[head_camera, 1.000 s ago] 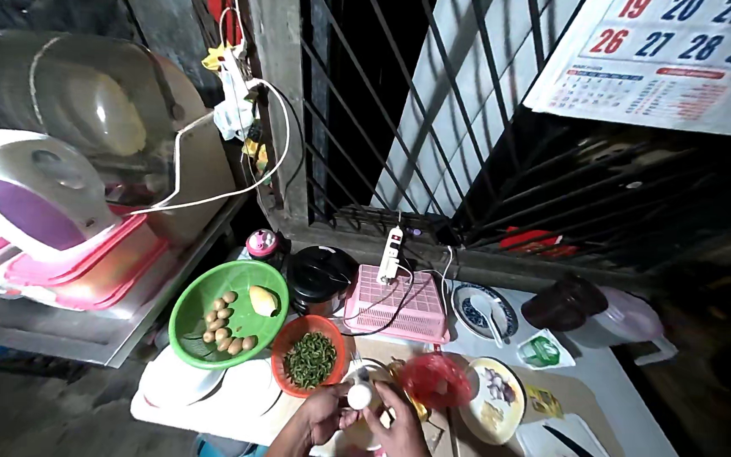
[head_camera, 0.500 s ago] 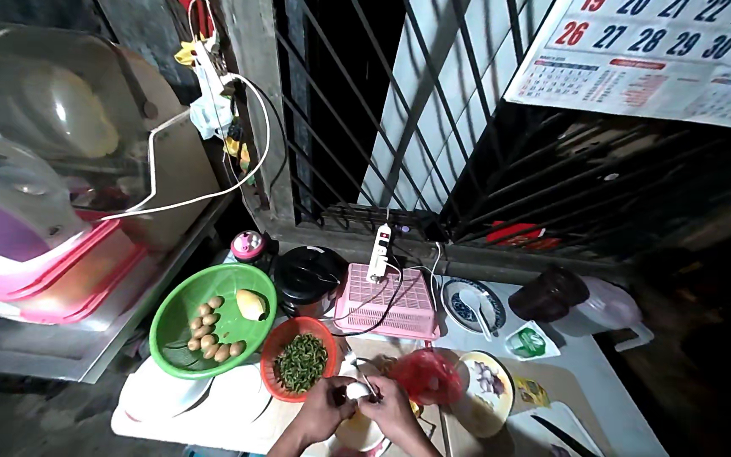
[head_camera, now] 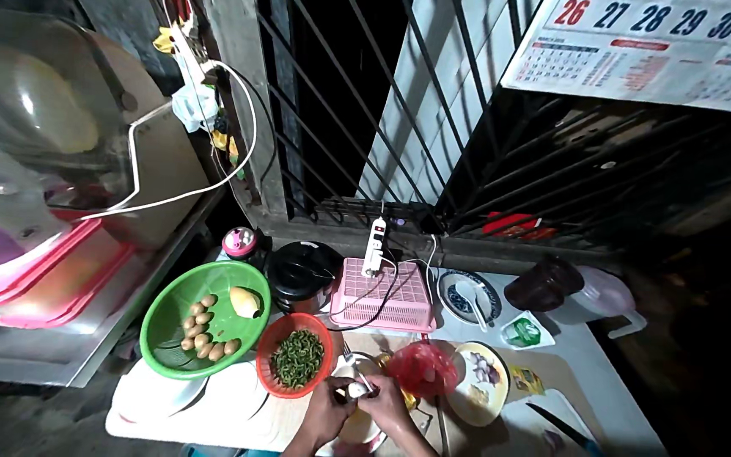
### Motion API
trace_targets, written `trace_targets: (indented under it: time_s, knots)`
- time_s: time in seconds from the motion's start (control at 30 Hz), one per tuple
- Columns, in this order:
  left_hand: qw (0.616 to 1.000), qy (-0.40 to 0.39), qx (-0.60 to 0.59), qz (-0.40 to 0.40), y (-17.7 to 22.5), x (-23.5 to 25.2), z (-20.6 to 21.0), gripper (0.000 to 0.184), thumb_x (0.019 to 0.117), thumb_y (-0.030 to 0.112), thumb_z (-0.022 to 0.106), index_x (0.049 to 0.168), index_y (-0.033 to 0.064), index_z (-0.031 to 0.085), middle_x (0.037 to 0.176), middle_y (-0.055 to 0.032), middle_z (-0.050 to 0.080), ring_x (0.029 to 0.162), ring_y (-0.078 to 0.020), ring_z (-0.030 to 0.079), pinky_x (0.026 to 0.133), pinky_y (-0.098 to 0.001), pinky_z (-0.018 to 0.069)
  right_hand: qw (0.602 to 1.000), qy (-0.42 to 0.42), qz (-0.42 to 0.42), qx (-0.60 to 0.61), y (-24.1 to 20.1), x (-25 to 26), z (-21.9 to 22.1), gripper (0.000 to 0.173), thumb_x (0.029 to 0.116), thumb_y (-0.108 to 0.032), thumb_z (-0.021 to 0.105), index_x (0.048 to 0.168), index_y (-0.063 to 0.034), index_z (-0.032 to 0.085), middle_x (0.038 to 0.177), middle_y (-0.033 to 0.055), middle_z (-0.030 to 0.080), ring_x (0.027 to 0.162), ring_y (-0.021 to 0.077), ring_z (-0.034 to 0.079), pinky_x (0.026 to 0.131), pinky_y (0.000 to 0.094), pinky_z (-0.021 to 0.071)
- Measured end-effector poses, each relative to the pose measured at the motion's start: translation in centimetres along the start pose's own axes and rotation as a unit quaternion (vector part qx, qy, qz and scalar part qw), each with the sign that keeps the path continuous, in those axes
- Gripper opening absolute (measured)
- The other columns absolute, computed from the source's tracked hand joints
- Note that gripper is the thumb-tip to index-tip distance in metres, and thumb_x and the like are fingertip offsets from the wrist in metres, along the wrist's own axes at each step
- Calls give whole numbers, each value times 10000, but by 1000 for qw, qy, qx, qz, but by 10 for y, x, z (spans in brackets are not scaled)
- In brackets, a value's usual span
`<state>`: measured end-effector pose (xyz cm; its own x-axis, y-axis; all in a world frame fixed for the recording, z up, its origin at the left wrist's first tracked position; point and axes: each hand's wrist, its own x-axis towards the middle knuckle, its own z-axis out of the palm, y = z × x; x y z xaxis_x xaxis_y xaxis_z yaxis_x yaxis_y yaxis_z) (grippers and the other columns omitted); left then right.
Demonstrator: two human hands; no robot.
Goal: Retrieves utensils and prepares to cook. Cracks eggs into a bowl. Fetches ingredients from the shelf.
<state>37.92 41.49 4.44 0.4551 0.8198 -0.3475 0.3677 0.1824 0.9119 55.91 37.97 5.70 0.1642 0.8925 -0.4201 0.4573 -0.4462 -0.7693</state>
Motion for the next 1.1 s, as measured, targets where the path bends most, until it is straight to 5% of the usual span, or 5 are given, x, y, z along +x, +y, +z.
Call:
trace_targets:
  time_s: [0.37, 0.73, 0.97, 1.1]
  knots:
    - [996, 37, 70, -32, -5, 14, 18, 390, 795, 244, 790, 1179, 179, 769, 1116, -34, 716, 815, -120, 705, 785, -341, 626, 997, 26, 71, -1, 14, 10, 10, 395, 717, -180, 790, 1111, -202, 798, 1066, 33, 759, 994, 191, 712, 889, 507, 581]
    - [994, 58, 94, -6, -20, 21, 33, 395, 801, 257, 783, 1188, 181, 763, 1141, -20, 704, 795, -96, 693, 769, -313, 622, 995, 46, 93, 3, 17, 10, 11, 399, 719, -148, 795, 1115, -194, 800, 1085, 31, 764, 1019, 184, 711, 918, 488, 578]
    - [982, -5, 188, 17, -26, 22, 20, 447, 837, 198, 734, 1282, 160, 719, 1256, -60, 675, 976, -168, 688, 901, -383, 588, 997, 29, 53, -58, 21, 8, 4, 370, 791, -119, 754, 1157, -162, 784, 1118, 67, 752, 1053, 200, 703, 960, 460, 569]
    - [964, -3, 266, 7, -31, 20, 17, 468, 862, 215, 713, 1321, 125, 685, 1346, -103, 624, 1103, -223, 669, 975, -415, 568, 990, 20, 30, -137, 23, 4, 4, 361, 861, -143, 688, 1216, -164, 754, 1241, 70, 714, 1188, 217, 655, 1049, 467, 522]
